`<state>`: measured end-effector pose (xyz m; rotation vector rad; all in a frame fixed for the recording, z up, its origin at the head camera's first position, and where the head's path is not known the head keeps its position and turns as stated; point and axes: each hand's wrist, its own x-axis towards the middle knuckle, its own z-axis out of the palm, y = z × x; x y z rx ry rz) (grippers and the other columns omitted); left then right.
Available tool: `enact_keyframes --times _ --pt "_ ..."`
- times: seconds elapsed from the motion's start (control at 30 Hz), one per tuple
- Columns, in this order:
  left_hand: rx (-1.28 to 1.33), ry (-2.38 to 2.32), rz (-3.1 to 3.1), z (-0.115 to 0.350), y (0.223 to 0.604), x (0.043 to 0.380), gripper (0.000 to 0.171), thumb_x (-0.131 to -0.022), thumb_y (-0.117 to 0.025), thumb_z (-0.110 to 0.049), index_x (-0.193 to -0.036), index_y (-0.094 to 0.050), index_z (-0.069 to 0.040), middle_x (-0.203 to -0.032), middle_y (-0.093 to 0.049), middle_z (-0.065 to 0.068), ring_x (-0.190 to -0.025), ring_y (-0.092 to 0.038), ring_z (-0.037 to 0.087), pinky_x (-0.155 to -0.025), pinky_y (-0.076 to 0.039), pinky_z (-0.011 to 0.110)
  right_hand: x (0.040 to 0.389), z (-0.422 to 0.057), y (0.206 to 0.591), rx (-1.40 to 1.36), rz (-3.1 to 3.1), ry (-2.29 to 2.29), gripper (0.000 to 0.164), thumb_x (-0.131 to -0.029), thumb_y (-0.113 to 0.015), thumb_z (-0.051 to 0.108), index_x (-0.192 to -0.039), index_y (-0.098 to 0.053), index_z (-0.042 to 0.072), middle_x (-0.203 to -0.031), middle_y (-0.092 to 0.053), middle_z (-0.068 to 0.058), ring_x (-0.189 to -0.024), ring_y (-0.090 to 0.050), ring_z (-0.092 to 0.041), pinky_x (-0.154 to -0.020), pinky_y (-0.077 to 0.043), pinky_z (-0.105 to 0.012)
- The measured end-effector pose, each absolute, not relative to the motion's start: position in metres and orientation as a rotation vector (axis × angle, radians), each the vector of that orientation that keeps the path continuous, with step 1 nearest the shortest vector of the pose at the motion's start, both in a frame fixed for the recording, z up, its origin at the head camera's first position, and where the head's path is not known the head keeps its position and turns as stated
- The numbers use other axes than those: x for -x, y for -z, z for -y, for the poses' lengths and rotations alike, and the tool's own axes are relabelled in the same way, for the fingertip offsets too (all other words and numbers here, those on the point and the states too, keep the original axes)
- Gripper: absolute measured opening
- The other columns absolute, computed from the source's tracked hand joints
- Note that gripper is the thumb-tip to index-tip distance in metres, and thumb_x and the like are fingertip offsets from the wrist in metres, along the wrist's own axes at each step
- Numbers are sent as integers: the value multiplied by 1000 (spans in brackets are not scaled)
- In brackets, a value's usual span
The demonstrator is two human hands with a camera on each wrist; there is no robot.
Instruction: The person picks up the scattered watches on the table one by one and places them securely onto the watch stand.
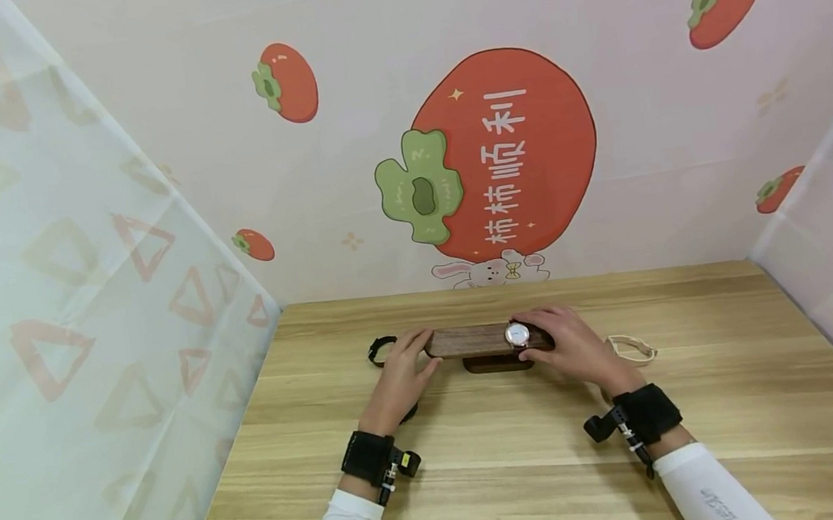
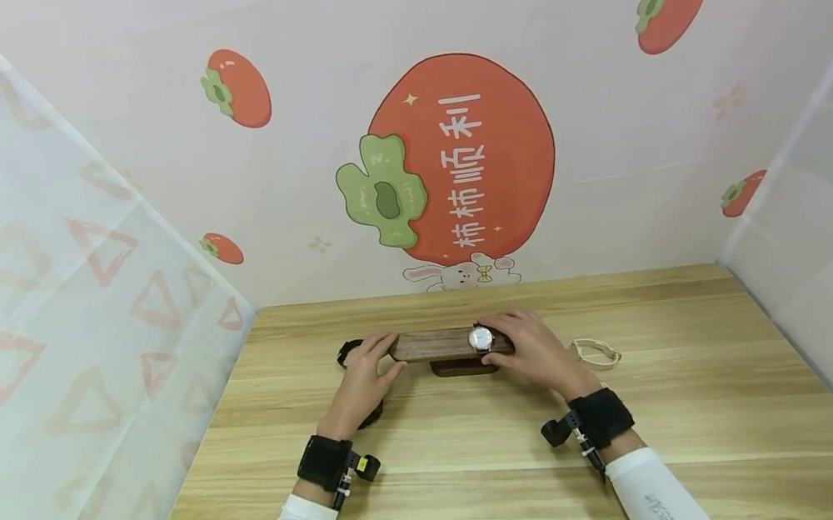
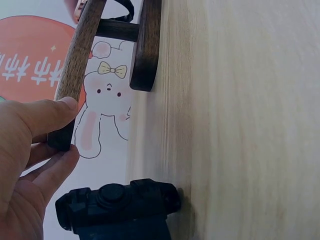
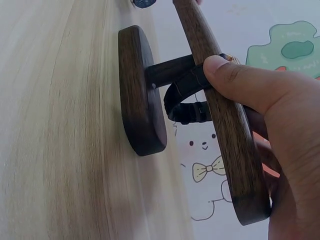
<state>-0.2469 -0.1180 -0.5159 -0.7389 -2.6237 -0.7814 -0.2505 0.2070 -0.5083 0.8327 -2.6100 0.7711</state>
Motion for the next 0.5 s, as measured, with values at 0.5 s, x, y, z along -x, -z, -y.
enact_keyframes --times 0.5 --pt "751 771 2593 116 515 247 55 -87 -73 -18 -137 -53 -6 -132 -54 11 -121 -49 23 -97 -50 34 250 -203 506 -811 2647 -754 66 -80 -77 43 -137 -56 19 -126 -58 -4 -118 -47 -24 -99 -40 -51"
